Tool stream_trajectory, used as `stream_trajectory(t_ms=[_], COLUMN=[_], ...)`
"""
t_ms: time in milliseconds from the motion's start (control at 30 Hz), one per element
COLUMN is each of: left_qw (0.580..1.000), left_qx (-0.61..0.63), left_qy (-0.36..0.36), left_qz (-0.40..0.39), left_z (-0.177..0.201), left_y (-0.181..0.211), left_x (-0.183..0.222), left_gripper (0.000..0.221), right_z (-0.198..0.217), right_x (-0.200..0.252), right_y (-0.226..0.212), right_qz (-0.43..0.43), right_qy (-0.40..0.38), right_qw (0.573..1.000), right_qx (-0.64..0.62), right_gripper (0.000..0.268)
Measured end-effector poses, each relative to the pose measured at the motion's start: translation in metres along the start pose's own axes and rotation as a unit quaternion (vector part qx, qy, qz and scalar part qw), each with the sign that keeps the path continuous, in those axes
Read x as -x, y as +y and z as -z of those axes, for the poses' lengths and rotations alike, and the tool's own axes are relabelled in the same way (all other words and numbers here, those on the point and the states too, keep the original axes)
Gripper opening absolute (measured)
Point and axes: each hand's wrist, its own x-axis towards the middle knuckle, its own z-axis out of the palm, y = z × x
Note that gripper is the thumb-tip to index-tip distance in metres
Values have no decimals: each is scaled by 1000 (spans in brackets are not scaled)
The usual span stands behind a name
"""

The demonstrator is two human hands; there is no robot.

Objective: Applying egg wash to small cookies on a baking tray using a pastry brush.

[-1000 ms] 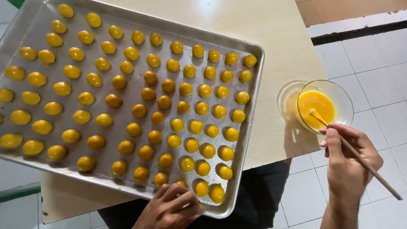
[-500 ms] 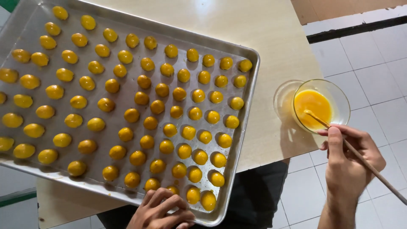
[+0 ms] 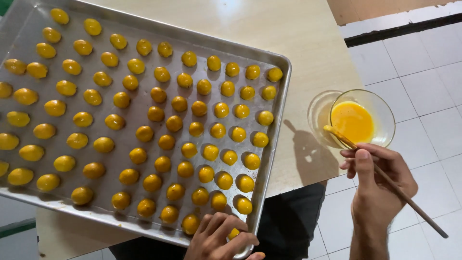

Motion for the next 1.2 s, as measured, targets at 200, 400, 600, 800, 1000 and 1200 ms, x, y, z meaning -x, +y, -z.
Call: stream_trajectory(t_ms=[200,400,600,800,1000,1200], left_qw=[1000,999,994,990,990,995], left_qx=[13,22,45,33,4,-27], left_qy=[-18,12,29,52,47,23], left_qz=[22,25,92,129,131,96], left_z=[-1,2,13,28,29,24], left_y=[1,2,3,-17,-43,-58], left_x=[3,-8,-30,-61,-79,-99], left_gripper=[15,24,21,27,21,20], right_z=[-33,-58,-73,-82,-86,-86], right_x=[1,3,3,3,-3,-4], right_y=[-20,-26,-31,-35,-33,-32], right_qz=[-19,-9,5,-22,18,8], right_qy=[-76,-193,-244,-271,-279,-288], right_qw=[997,981,969,962,958,954], right_qx=[-9,26,43,36,64,78], right_gripper=[9,7,8,12,12,11])
